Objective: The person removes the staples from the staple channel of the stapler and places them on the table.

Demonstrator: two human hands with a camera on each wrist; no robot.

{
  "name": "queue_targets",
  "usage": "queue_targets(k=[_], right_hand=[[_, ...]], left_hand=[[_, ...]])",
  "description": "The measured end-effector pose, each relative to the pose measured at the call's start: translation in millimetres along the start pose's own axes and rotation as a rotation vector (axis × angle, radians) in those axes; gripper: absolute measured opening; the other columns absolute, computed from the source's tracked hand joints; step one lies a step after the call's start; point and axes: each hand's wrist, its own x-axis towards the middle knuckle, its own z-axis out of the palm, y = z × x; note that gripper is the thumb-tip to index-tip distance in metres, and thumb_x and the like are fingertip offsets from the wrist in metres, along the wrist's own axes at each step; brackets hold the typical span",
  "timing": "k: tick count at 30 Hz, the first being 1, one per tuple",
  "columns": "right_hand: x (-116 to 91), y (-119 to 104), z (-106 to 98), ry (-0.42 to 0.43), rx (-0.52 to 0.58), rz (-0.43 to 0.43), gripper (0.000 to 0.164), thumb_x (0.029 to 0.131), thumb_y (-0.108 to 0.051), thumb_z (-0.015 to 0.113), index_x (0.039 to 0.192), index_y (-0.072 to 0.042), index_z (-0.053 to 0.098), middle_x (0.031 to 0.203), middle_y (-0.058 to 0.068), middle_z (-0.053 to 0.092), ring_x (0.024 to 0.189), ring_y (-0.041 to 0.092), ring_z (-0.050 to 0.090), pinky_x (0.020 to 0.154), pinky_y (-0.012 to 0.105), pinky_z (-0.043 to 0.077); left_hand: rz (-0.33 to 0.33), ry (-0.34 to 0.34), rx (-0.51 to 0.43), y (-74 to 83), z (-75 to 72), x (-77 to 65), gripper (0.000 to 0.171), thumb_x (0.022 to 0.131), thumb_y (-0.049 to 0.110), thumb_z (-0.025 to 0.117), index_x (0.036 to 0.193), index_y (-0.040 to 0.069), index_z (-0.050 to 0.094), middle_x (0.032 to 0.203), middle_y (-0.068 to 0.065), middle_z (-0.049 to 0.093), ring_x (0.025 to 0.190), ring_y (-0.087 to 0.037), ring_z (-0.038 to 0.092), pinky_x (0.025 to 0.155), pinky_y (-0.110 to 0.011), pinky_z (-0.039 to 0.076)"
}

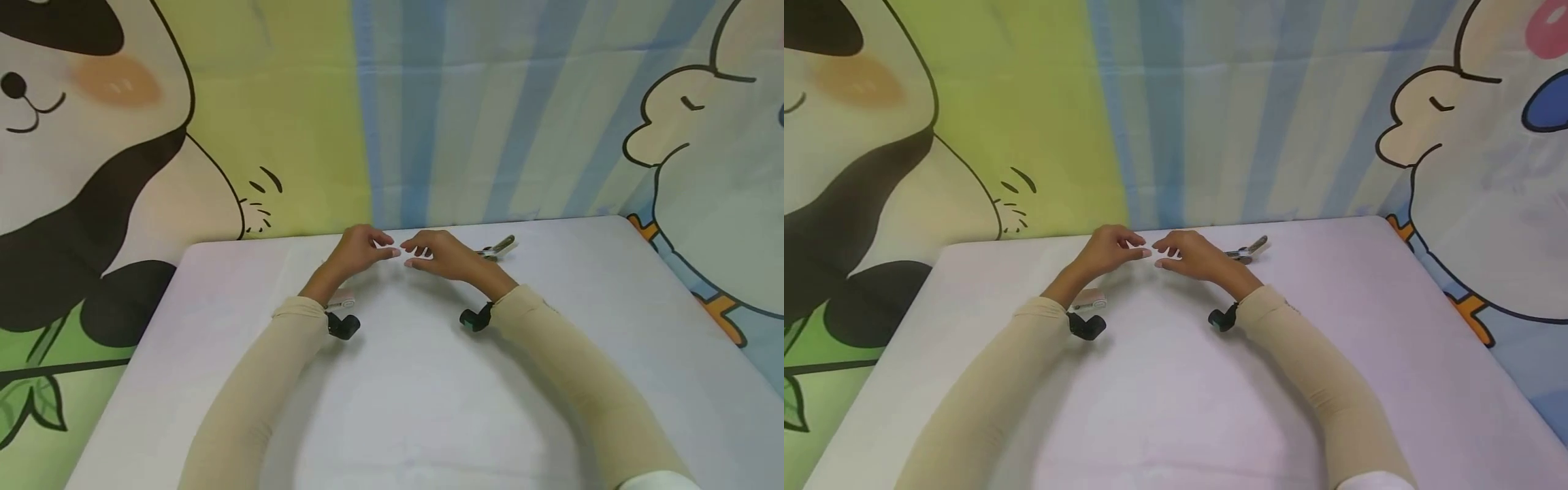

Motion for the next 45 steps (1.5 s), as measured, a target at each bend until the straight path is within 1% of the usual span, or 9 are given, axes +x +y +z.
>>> queue_targets(k=[6,11,16,21,25,30,36,40,45], right_hand=[[18,-9,18,-0.068,0.033,-0.006,0.036,0.092,-0.021,0.070,0.122,-0.001,0.066,0.111,0.011,0.067,0.094,0.019,0.062,0.082,0.033,0.051],[34,-28,39,-0.126,0.113,-0.032,0.037,0.093,-0.019,0.069,0.123,0.002,0.065,0.113,0.015,0.065,0.099,0.022,0.063,0.083,0.030,0.051],[47,-44,64,-0.196,0.193,-0.035,0.038,0.091,-0.017,0.071,0.124,0.000,0.064,0.115,0.011,0.064,0.103,0.020,0.061,0.086,0.026,0.049],[61,-56,84,-0.244,0.193,-0.048,0.036,0.089,-0.010,0.072,0.123,-0.001,0.065,0.116,0.009,0.063,0.105,0.019,0.059,0.087,0.023,0.047],[68,-64,93,-0.258,0.097,-0.063,0.030,0.090,-0.011,0.071,0.119,-0.004,0.068,0.110,0.005,0.065,0.097,0.012,0.057,0.082,0.021,0.045],[66,-69,92,-0.268,0.023,-0.045,0.023,0.090,-0.015,0.072,0.112,-0.008,0.072,0.104,0.000,0.067,0.092,0.009,0.056,0.080,0.022,0.044],[53,-75,78,-0.356,-0.068,-0.089,0.017,0.090,-0.018,0.072,0.105,-0.009,0.073,0.092,-0.003,0.065,0.078,0.007,0.055,0.070,0.021,0.044],[40,-81,67,-0.381,-0.060,-0.101,0.016,0.090,-0.018,0.072,0.103,-0.008,0.073,0.089,-0.005,0.063,0.074,0.006,0.053,0.067,0.020,0.044],[20,-83,55,-0.349,-0.020,-0.086,0.016,0.090,-0.016,0.072,0.105,-0.009,0.072,0.091,-0.006,0.062,0.079,0.008,0.055,0.071,0.022,0.045]], left_hand=[[-0.054,0.014,0.033,-18.0,-17.4,-23.2,0.035,0.085,0.033,0.077,0.109,0.007,0.074,0.101,-0.003,0.069,0.086,-0.021,0.057,0.070,-0.036,0.048],[-0.070,0.044,0.019,-42.4,-31.0,-56.3,0.032,0.084,0.033,0.078,0.106,0.010,0.076,0.098,-0.004,0.067,0.084,-0.022,0.055,0.067,-0.036,0.045],[-0.107,0.034,-0.003,-61.3,-40.0,-89.9,0.042,0.081,0.036,0.080,0.112,0.009,0.073,0.103,-0.006,0.067,0.087,-0.021,0.056,0.067,-0.035,0.045],[-0.109,-0.050,-0.008,-71.9,-37.6,-107.3,0.047,0.077,0.030,0.084,0.114,0.003,0.071,0.096,-0.006,0.065,0.081,-0.020,0.054,0.067,-0.033,0.044],[-0.110,-0.036,-0.001,-79.2,-29.6,-112.3,0.036,0.076,0.019,0.084,0.104,0.000,0.072,0.083,-0.005,0.058,0.076,-0.018,0.048,0.065,-0.032,0.040],[-0.077,0.006,-0.012,-80.3,-18.5,-115.7,0.018,0.082,0.012,0.079,0.095,0.002,0.072,0.084,-0.005,0.057,0.077,-0.018,0.050,0.066,-0.033,0.042],[-0.029,-0.028,-0.014,-67.3,-7.4,-121.1,0.012,0.083,0.015,0.078,0.090,0.008,0.070,0.085,-0.001,0.061,0.077,-0.016,0.052,0.068,-0.033,0.044],[0.020,-0.049,-0.044,-57.2,-4.5,-124.3,0.011,0.083,0.014,0.079,0.088,0.010,0.070,0.085,0.002,0.062,0.078,-0.015,0.054,0.069,-0.032,0.046],[0.098,-0.049,-0.110,-43.1,0.1,-126.4,0.010,0.082,0.009,0.078,0.089,0.011,0.072,0.086,0.004,0.064,0.078,-0.013,0.056,0.069,-0.029,0.049]])
